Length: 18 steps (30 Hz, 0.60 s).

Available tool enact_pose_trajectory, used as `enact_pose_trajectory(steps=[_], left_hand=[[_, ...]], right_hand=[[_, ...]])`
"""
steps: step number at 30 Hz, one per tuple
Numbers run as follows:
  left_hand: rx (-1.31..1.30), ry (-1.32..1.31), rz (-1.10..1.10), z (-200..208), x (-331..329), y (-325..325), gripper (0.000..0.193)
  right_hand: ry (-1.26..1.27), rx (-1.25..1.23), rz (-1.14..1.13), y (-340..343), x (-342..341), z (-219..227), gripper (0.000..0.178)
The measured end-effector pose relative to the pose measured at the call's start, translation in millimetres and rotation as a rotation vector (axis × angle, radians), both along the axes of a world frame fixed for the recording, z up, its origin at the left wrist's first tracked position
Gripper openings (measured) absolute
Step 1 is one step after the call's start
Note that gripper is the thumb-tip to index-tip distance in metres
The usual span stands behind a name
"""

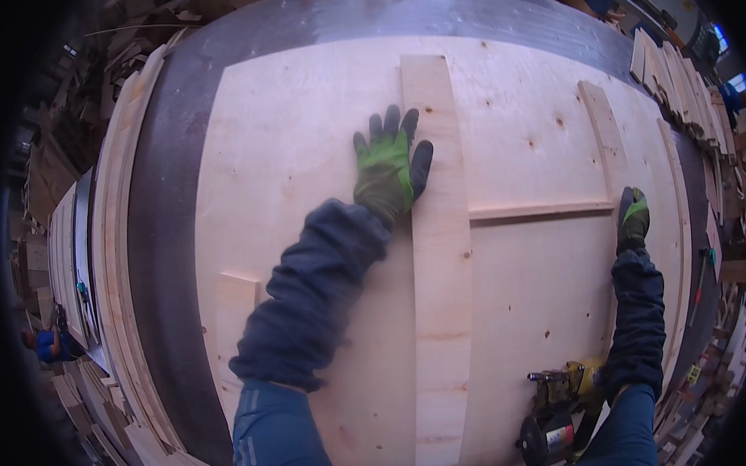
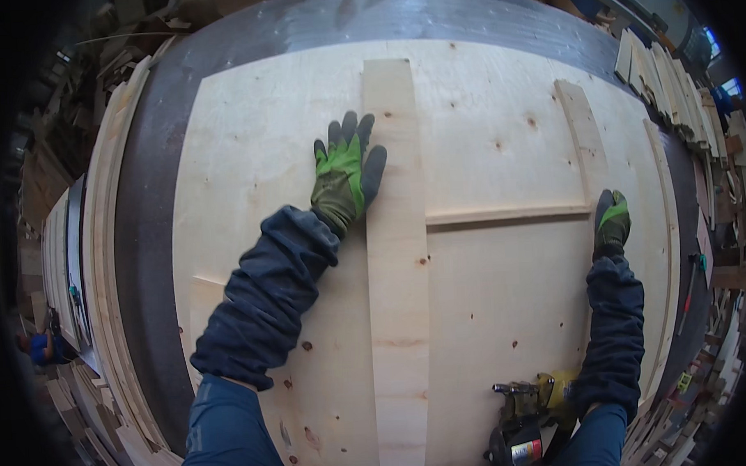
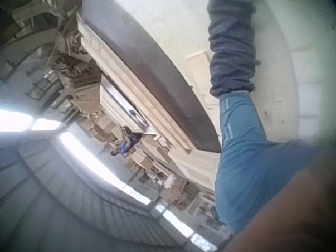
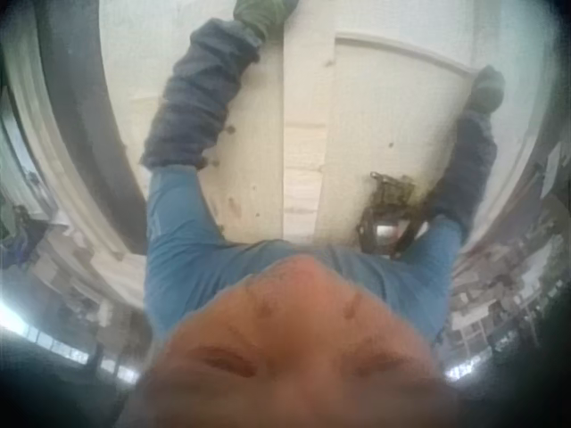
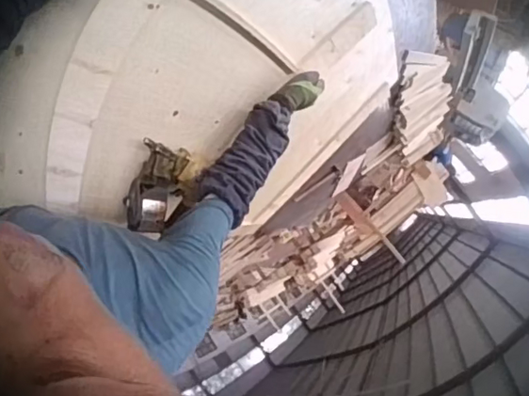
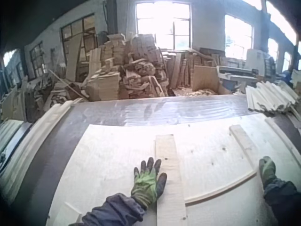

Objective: Aligning wooden slats on a plywood base and securing them with a pneumatic nail gun to build a panel.

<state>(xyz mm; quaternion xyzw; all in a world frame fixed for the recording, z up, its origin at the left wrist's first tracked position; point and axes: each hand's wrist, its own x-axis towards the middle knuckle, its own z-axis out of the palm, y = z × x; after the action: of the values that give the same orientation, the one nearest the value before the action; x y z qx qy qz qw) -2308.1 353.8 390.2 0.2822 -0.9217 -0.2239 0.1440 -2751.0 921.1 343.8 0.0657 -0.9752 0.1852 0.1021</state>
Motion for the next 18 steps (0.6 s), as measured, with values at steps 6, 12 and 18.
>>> enact_pose_trajectory(steps=[6, 12, 18], left_hand=[[-0.030, 0.056, -0.168, 5.6, -12.2, 8.9, 0.075], [-0.142, 0.079, -0.298, 4.0, -19.1, 14.2, 0.064], [-0.192, 0.067, -0.380, 7.8, -20.1, 10.7, 0.058]], right_hand=[[-0.002, -0.044, 0.010, 1.7, -4.8, 4.3, 0.063], [-0.029, -0.035, -0.001, 6.3, -5.4, 6.4, 0.055], [-0.032, -0.006, -0.043, -7.0, 10.0, 2.9, 0.057]])
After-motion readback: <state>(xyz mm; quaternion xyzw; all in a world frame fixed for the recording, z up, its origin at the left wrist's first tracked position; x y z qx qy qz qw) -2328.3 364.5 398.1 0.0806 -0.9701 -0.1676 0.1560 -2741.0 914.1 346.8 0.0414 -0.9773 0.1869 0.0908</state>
